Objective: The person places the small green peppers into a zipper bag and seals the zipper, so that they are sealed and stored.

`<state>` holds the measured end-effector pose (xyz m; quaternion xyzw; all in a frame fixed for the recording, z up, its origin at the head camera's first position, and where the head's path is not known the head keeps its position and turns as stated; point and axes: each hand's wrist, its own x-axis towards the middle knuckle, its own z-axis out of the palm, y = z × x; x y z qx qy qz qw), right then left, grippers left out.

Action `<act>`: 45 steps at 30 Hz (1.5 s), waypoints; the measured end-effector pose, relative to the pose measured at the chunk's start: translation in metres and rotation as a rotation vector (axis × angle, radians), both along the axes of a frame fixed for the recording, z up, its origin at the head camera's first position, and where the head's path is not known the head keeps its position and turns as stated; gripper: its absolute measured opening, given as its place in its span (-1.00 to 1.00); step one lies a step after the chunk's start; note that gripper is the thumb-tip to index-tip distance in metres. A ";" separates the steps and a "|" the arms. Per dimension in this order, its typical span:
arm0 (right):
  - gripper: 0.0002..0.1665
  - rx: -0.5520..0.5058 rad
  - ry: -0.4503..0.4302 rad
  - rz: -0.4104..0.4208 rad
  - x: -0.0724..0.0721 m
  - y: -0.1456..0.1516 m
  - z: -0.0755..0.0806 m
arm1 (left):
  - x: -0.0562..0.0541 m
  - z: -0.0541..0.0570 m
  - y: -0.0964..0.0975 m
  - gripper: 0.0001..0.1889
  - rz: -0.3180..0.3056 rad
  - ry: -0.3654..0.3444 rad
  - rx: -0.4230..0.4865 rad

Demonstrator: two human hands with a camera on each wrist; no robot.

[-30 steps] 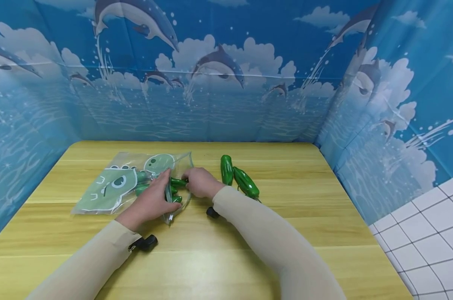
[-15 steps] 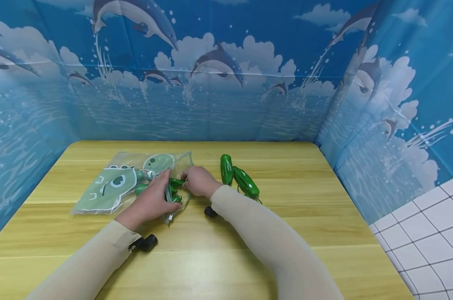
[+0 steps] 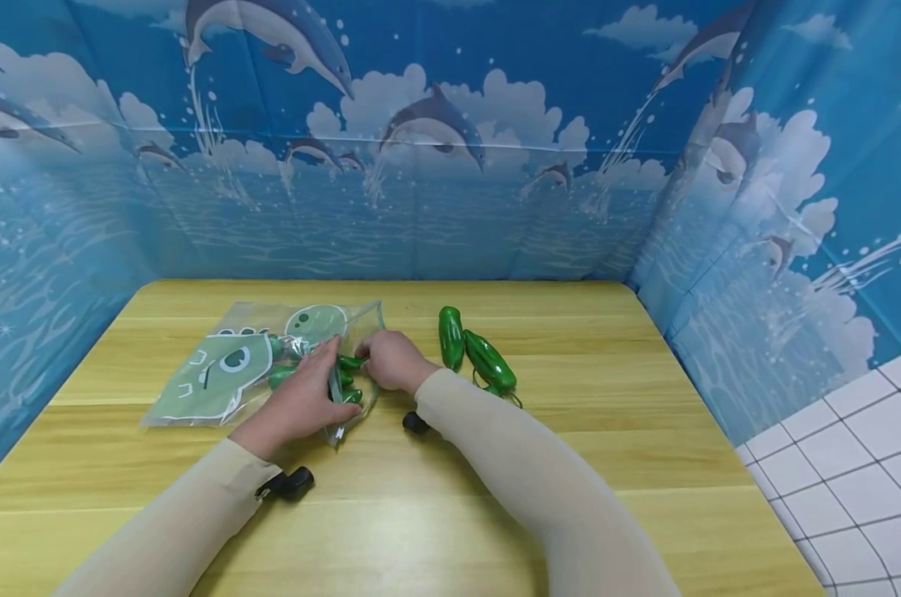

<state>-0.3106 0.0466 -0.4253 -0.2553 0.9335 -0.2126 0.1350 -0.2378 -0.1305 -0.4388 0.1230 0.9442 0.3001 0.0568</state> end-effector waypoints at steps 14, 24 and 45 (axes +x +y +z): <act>-0.70 -0.013 0.038 -0.031 0.001 -0.004 -0.001 | -0.001 0.001 0.000 0.29 -0.016 -0.004 -0.007; -0.62 -0.062 0.021 -0.056 0.003 0.009 0.008 | -0.001 0.001 0.001 0.30 -0.011 -0.015 -0.008; -0.27 -0.107 0.004 -0.108 0.009 0.069 0.035 | 0.001 0.002 0.003 0.33 -0.002 -0.028 -0.042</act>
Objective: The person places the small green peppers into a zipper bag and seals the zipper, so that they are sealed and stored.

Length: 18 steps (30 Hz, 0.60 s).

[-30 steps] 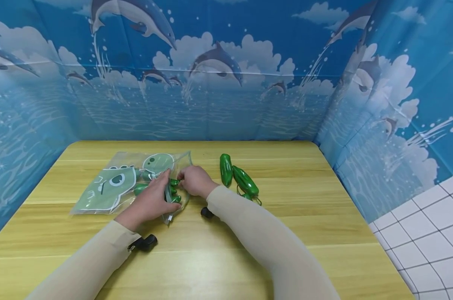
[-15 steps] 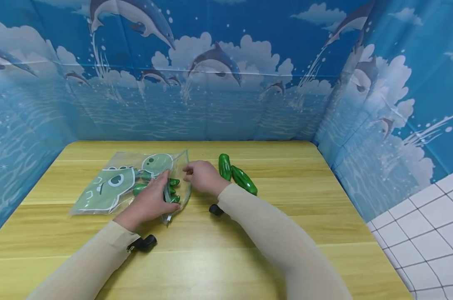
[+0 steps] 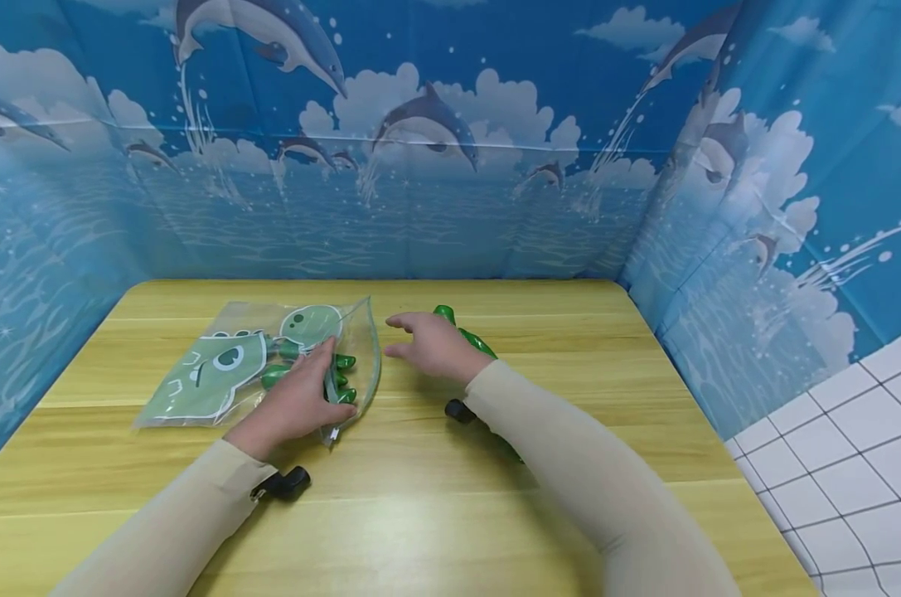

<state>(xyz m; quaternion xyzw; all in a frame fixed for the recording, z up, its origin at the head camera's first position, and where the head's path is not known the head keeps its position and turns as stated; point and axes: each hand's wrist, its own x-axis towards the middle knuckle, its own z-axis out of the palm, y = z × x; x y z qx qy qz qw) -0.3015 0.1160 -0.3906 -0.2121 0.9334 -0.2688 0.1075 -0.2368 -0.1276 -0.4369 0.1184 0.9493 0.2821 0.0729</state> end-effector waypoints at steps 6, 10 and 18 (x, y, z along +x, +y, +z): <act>-0.22 0.013 0.014 -0.005 0.004 0.022 0.007 | -0.001 0.000 0.000 0.33 -0.004 0.006 -0.003; -0.18 0.019 -0.012 -0.009 0.008 0.036 0.010 | -0.001 -0.001 0.000 0.33 -0.010 0.011 -0.004; -0.07 0.007 -0.038 -0.013 0.017 0.063 0.008 | -0.001 -0.001 0.001 0.33 -0.007 0.005 -0.011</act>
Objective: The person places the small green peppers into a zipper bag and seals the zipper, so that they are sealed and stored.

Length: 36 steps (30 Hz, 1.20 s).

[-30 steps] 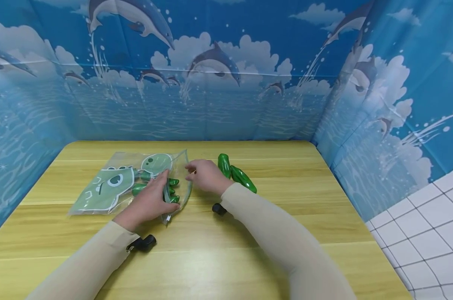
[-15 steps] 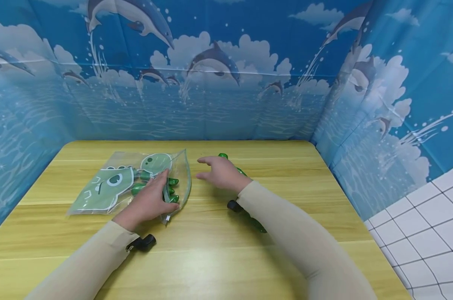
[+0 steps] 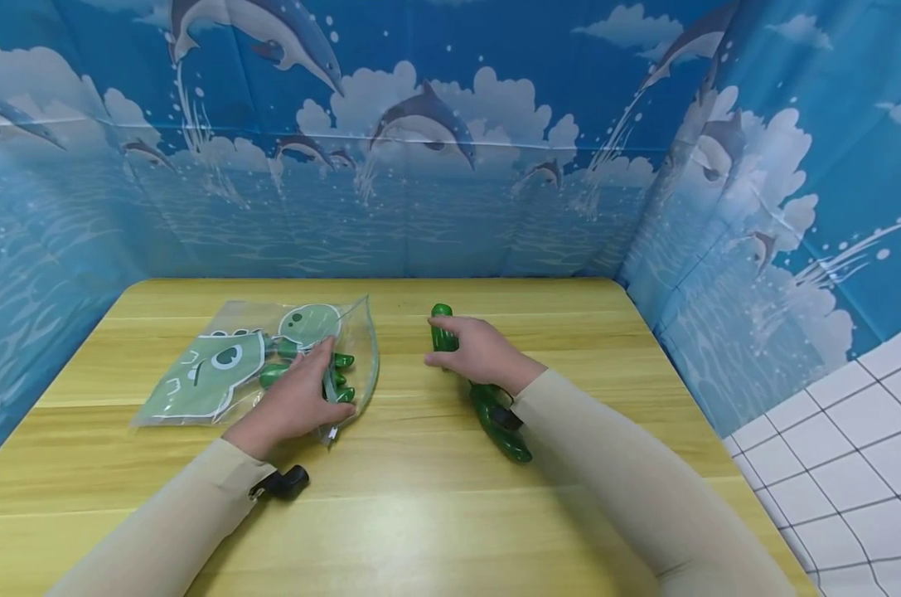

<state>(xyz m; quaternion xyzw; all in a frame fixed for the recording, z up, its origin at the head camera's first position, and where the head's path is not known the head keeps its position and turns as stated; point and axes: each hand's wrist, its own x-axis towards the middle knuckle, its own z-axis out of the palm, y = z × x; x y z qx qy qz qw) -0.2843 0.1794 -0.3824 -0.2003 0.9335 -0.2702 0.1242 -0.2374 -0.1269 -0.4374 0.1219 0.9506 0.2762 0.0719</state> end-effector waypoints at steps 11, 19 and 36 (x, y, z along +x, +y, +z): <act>0.01 0.025 -0.040 0.007 0.017 0.030 -0.006 | 0.001 0.001 0.000 0.32 -0.002 0.006 0.000; 0.07 0.060 -0.061 0.007 0.035 0.044 -0.012 | 0.000 -0.001 0.000 0.32 -0.004 0.017 -0.001; 0.04 0.120 0.048 0.037 0.065 0.062 -0.017 | 0.002 0.001 0.001 0.32 0.003 0.009 -0.005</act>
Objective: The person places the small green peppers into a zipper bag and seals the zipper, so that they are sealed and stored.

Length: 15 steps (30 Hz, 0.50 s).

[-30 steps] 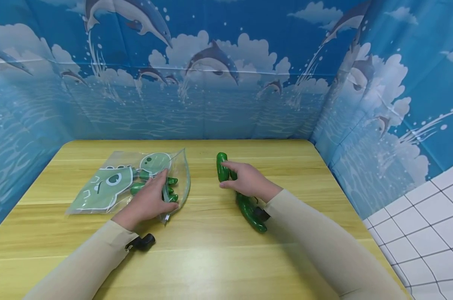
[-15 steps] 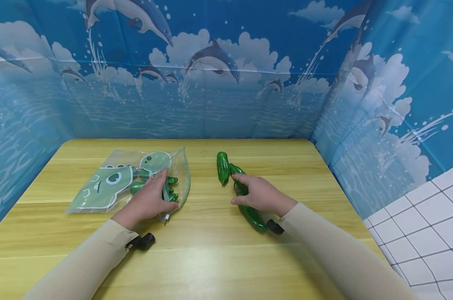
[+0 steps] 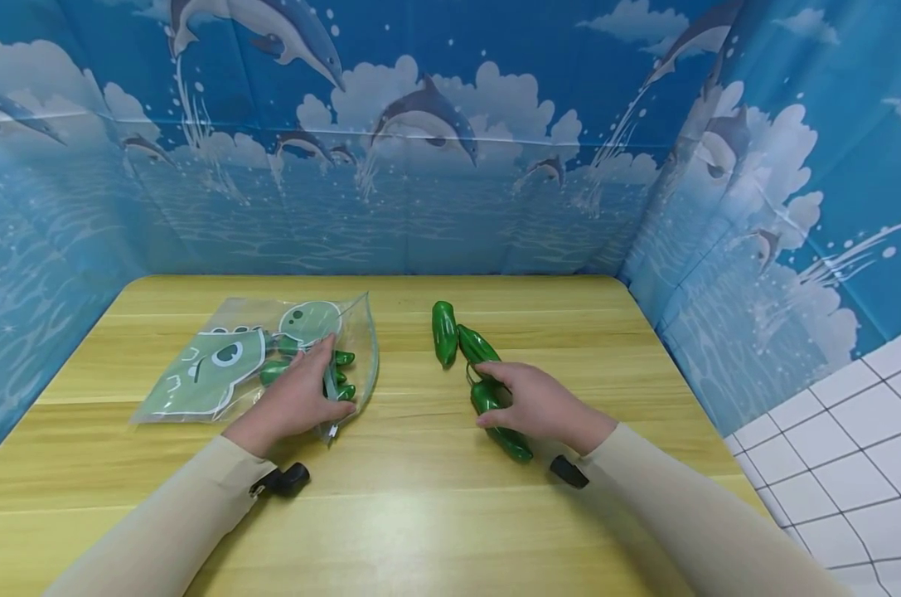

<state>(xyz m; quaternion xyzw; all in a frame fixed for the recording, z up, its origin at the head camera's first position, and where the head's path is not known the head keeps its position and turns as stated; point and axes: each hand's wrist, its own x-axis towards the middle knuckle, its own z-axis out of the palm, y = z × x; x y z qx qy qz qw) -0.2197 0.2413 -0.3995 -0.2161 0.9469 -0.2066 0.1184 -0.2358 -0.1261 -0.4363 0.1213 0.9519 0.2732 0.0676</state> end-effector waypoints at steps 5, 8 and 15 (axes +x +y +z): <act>-0.01 0.000 0.012 -0.002 0.006 0.003 0.003 | 0.001 0.001 0.000 0.32 -0.004 -0.002 0.003; -0.06 -0.010 0.007 0.008 0.008 0.006 0.002 | 0.001 0.002 0.000 0.32 -0.007 -0.002 0.006; -0.06 -0.005 -0.014 0.009 0.010 0.009 -0.003 | 0.000 0.001 -0.001 0.32 -0.007 -0.010 0.012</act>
